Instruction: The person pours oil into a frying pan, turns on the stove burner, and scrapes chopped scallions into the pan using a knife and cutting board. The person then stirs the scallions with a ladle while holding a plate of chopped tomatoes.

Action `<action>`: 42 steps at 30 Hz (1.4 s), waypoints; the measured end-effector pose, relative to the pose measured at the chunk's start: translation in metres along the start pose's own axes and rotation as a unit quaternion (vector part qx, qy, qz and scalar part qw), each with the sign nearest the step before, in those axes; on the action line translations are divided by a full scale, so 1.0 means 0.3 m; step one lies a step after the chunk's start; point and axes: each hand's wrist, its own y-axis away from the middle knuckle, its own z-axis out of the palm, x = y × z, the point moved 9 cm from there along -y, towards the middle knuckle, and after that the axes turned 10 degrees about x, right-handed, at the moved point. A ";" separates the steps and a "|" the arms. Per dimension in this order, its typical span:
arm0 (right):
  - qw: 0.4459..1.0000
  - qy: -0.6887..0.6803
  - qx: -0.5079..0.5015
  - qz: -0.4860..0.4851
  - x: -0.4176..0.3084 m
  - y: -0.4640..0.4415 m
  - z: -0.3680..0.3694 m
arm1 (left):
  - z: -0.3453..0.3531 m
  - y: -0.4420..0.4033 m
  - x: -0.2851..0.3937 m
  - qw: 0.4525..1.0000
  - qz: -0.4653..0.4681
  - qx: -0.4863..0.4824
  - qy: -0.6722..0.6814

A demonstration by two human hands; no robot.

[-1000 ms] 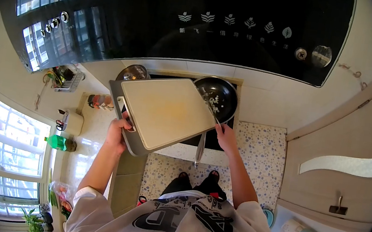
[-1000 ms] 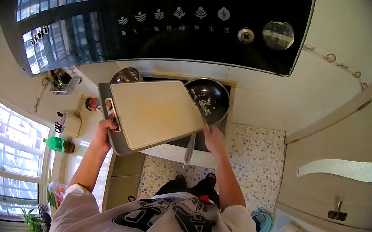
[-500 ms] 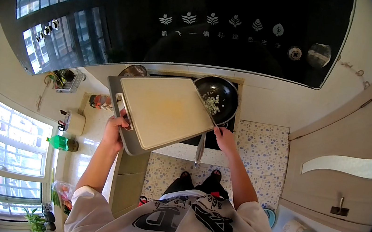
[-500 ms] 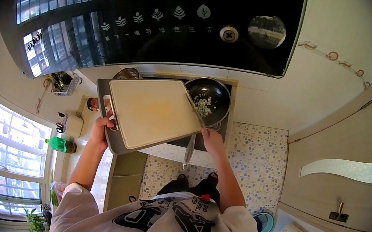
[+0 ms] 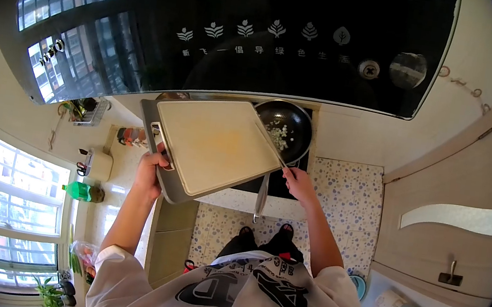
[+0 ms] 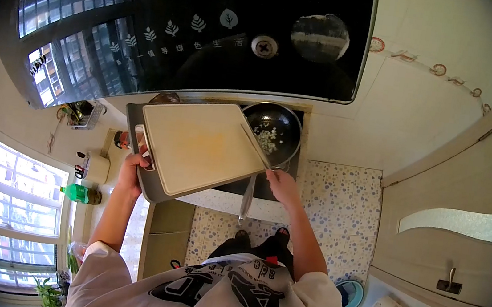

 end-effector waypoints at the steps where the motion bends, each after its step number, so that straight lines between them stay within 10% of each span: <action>1: 1.000 0.009 0.009 -0.003 0.015 -0.018 -0.004 | 0.003 0.001 0.000 1.000 0.000 -0.003 0.000; 42: 0.998 -0.057 0.025 0.019 0.028 -0.080 -0.029 | 0.017 0.043 0.032 1.000 0.024 0.012 0.012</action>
